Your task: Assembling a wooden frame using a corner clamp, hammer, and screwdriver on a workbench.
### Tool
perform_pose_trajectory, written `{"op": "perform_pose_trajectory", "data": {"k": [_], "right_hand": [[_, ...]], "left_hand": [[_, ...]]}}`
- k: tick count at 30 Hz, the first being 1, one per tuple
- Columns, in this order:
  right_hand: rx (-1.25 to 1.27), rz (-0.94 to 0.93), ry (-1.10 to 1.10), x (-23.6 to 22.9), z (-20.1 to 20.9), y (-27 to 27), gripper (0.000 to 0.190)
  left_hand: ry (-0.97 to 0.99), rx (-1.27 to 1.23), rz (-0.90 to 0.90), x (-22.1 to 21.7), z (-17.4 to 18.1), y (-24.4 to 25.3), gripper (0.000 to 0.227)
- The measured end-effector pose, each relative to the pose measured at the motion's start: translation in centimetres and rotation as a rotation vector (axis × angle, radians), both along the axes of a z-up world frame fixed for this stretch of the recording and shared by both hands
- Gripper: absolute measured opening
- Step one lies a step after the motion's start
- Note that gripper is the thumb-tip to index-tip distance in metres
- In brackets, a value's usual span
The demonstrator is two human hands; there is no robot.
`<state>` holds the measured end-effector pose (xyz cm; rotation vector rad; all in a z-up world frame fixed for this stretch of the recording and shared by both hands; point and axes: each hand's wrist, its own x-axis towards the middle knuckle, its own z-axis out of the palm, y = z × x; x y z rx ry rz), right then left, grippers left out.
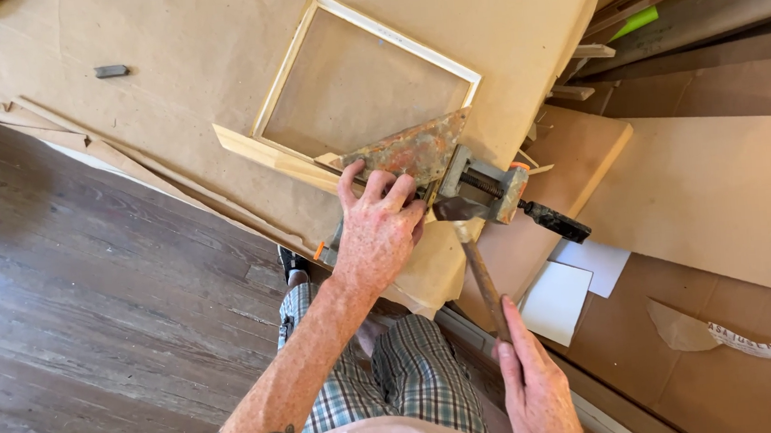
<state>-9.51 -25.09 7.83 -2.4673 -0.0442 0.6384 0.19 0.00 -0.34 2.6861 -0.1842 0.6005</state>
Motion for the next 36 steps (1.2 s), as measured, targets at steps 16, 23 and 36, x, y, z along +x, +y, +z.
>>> {"op": "perform_pose_trajectory", "data": {"k": [16, 23, 36], "right_hand": [[-0.115, -0.195, 0.215, 0.3, 5.1, -1.2, 0.067], [0.366, -0.325, -0.025, -1.8, 9.7, -1.3, 0.046], [0.157, -0.270, -0.018, -3.8, 3.6, 0.1, 0.020]], "left_hand": [[0.008, -0.027, -0.068, 0.1, 1.1, 1.6, 0.017], [0.250, 0.331, -0.041, 1.1, 0.4, 2.6, 0.128], [0.208, 0.311, -0.045, 2.2, 0.3, 4.5, 0.129]]}}
